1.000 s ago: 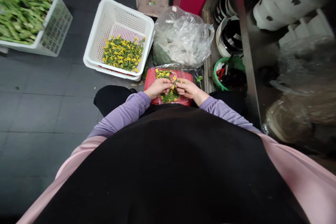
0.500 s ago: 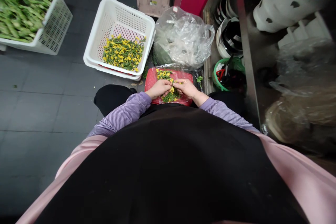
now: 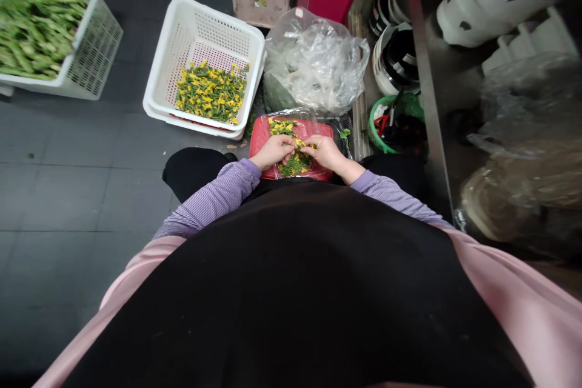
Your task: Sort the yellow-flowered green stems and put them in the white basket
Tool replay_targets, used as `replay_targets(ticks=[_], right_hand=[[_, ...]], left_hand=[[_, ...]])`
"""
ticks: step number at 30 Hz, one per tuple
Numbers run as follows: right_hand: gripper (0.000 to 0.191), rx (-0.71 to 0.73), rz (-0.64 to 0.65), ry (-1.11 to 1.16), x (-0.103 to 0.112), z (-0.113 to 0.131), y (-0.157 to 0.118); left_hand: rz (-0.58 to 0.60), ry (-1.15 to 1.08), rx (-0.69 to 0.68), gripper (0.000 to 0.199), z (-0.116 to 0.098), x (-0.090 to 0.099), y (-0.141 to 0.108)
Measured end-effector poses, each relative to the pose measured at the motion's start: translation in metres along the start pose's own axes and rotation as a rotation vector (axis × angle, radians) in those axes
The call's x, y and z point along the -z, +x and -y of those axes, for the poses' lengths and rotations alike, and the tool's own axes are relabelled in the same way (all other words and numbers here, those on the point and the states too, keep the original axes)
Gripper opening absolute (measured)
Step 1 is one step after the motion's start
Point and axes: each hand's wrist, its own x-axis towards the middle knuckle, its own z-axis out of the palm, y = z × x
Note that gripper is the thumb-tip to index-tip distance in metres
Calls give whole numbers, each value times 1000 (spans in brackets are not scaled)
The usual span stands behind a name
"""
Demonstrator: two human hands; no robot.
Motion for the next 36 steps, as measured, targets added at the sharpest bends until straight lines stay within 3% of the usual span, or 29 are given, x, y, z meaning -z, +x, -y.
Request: replay_targets(ticks=[6, 10, 12, 16, 18, 20, 23, 25, 27, 29, 31, 33, 36], right_hand=[[17, 87, 49, -158, 1, 5, -2], [8, 23, 21, -41, 2, 9, -5], [6, -46, 69, 108, 4, 8, -9], [29, -241, 262, 604, 17, 1, -20], [28, -327, 261, 895, 25, -4, -22], [22, -396, 239, 1123, 32, -7, -17], [24, -553, 249, 1231, 35, -6, 3], [29, -633, 245, 1126, 31, -2, 22], [21, -633, 208, 857, 22, 2, 41], [9, -551, 135, 438, 10, 4, 60], [17, -400, 81, -3, -2, 4, 77], [30, -275, 118, -318, -13, 4, 90], [36, -230, 243, -517, -22, 4, 100]], left_hand=[[-17, 146, -25, 25, -5, -3, -2], [-2, 159, -25, 29, -3, -3, -1], [40, 135, -12, 31, -1, -5, -2], [167, 59, 48, 31, 8, -11, -1], [147, 119, 49, 24, 15, -13, 3], [74, 263, -26, 15, 21, -12, 9], [76, 518, -235, 29, 28, -8, 16], [164, 632, -325, 31, 30, -5, 17], [230, 675, -346, 29, 31, -3, 17], [250, 681, -329, 28, 30, -3, 16], [232, 687, -302, 26, 30, -4, 15], [201, 683, -283, 23, 29, -6, 15], [150, 631, -246, 19, 28, -6, 14]])
